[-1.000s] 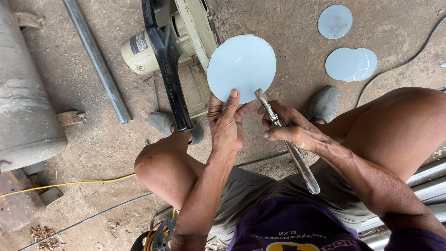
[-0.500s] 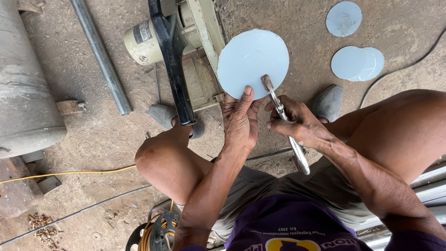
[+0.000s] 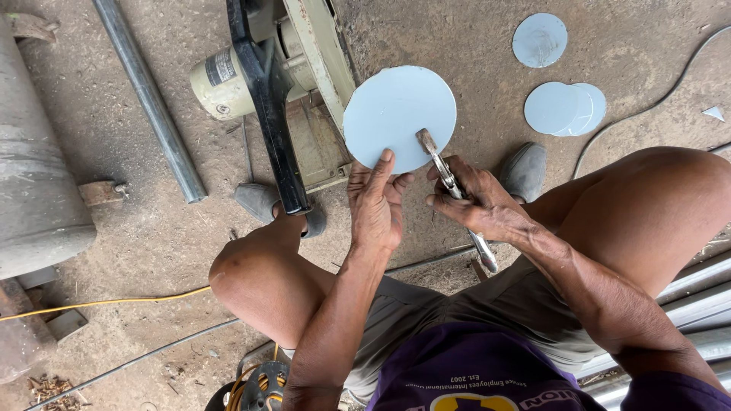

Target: The person uses a bench grinder to smooth the edges of circular metal discs. They hold each disc with pliers against the spinning wheel, rotating it to grind the perimeter, then set the finished disc aside and pick up another.

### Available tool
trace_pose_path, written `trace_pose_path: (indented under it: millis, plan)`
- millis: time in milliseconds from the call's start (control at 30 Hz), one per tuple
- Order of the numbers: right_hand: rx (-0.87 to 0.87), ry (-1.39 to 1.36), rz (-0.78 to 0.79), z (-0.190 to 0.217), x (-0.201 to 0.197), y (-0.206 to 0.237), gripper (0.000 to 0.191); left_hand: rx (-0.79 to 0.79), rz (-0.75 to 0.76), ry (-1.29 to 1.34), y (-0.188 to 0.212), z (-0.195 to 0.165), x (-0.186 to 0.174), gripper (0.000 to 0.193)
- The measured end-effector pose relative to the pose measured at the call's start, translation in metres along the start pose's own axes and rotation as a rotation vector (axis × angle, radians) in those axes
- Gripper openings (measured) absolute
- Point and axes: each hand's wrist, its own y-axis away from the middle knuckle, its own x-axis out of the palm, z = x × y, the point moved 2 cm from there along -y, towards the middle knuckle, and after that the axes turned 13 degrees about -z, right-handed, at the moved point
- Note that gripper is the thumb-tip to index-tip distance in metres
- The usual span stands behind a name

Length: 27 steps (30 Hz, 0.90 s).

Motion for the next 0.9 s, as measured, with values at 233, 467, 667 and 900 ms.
trace_pose_path:
  millis: [233,467,667,900]
  plan:
    - [0.107,-0.03,0.09,-0.001,0.002,0.003,0.053,0.066,0.062,-0.007,0.002,-0.003,0.001,0.022]
    - [0.118,-0.008,0.109,-0.003,0.002,0.002,0.068,0.073,0.074,-0.019,0.001,-0.002,-0.001,0.021]
    - [0.097,-0.02,0.073,-0.004,0.004,0.001,0.049,0.056,0.059,-0.037,-0.001,0.001,-0.004,0.021]
    - [0.117,0.024,0.042,-0.006,0.002,0.003,0.038,0.063,0.037,-0.047,-0.007,0.012,-0.014,0.03]
